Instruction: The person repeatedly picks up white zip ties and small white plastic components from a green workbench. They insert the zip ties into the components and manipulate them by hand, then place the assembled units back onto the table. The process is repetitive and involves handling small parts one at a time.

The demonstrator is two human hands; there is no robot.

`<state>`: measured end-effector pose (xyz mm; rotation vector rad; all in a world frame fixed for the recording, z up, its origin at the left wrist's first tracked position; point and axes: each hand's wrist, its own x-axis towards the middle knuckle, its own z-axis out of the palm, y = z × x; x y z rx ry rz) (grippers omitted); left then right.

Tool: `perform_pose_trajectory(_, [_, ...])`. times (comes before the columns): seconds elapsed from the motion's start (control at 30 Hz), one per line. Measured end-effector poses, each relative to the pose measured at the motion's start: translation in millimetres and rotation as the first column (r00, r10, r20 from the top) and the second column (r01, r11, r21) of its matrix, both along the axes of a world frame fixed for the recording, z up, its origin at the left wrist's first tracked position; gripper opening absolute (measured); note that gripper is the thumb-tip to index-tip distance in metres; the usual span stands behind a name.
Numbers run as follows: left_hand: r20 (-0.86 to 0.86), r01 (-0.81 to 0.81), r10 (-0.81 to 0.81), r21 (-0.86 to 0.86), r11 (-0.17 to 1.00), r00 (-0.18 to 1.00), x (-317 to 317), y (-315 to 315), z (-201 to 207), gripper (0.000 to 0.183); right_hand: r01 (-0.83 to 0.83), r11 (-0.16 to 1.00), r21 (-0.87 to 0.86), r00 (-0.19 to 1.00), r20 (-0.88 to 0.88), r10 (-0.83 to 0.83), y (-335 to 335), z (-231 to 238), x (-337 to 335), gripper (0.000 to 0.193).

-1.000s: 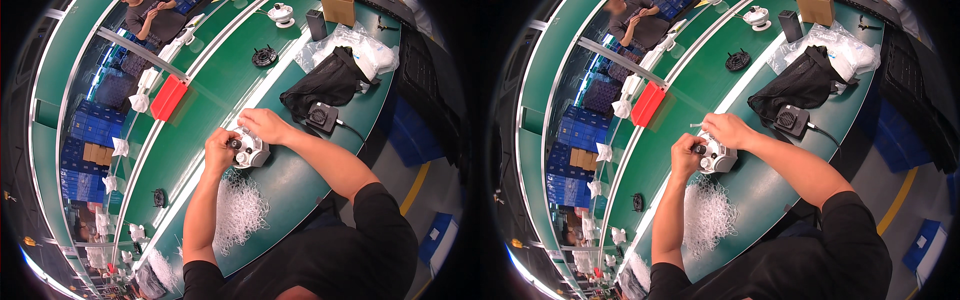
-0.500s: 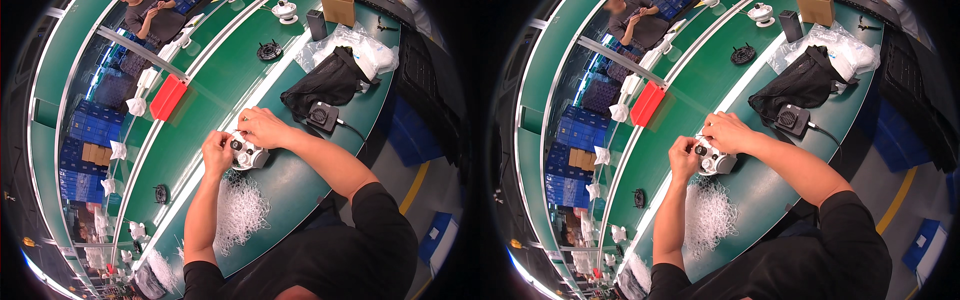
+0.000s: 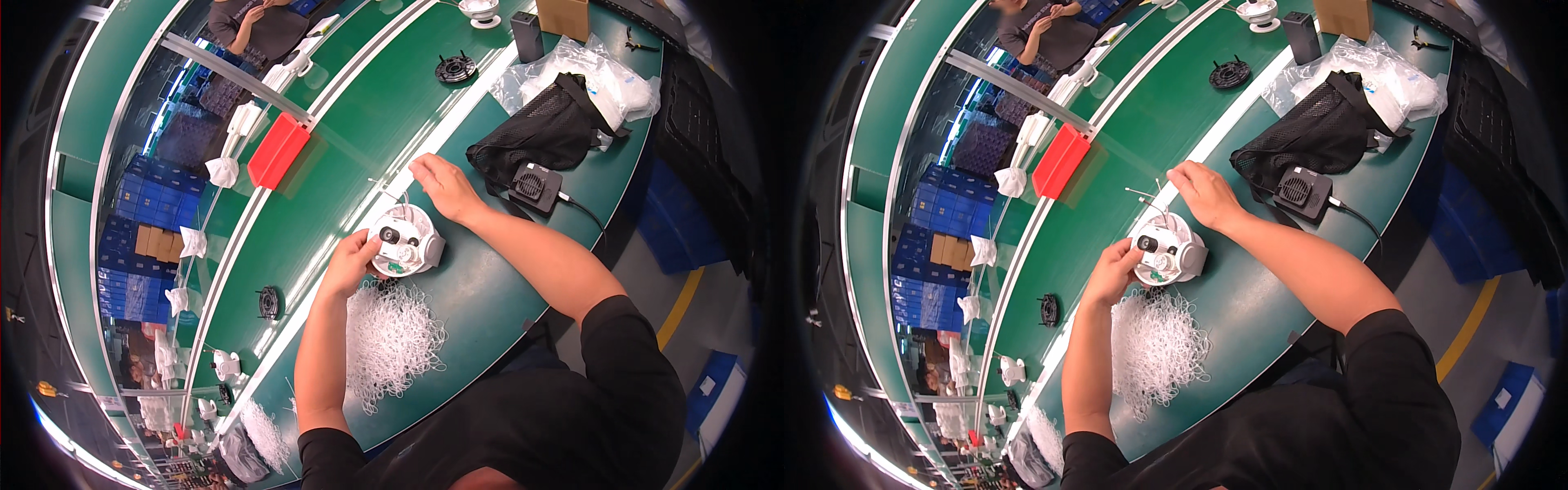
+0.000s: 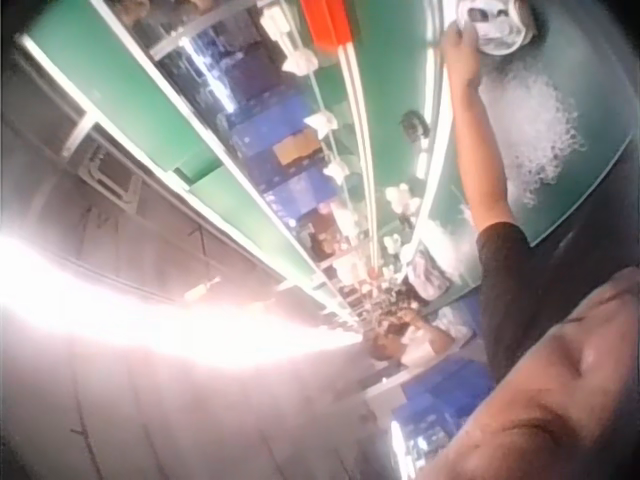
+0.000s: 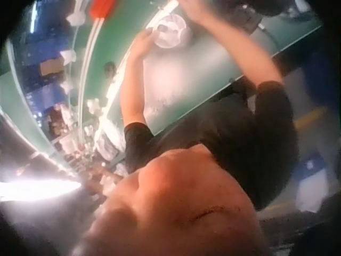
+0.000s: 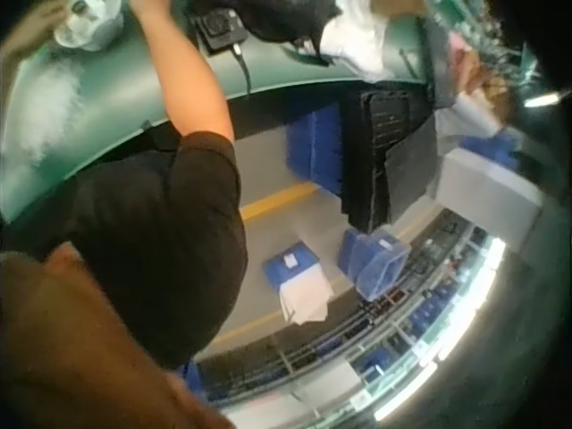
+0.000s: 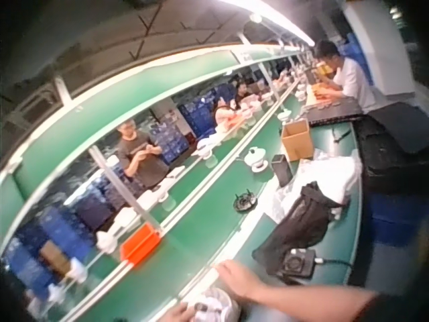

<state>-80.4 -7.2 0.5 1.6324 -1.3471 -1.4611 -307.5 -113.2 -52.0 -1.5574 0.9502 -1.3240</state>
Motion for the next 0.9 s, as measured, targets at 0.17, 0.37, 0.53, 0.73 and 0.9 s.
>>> perform_pose_trajectory(0.17, [-0.249,-0.326,0.303,-0.057,0.944,0.92,11,-12,7,0.032,0.013,0.998,0.054,0.99,-0.143,-0.005,0,-16,10,0.033])
perform_pose_trajectory(0.37, [-0.459,-0.742,0.649,-0.034,0.669,0.606,78,-62,-11,0.031,-0.133,0.991,-0.013,0.921,-0.371,0.119,6,-6,12,0.024])
perform_pose_trajectory(0.53, [-0.566,-0.859,0.685,-0.082,0.506,0.458,110,-74,-38,0.035,-0.166,0.984,-0.057,0.902,-0.413,0.129,5,-11,11,0.02])
perform_pose_trajectory(0.73, [0.214,-0.349,0.398,-0.235,0.907,0.892,36,-19,-8,0.025,-0.192,0.981,-0.043,0.883,-0.443,0.153,5,-12,7,0.016])
perform_pose_trajectory(0.9, [0.622,0.284,-0.115,-0.179,0.942,0.774,-3,27,6,0.012,-0.231,0.971,-0.069,0.857,-0.488,0.169,5,-11,10,0.014])
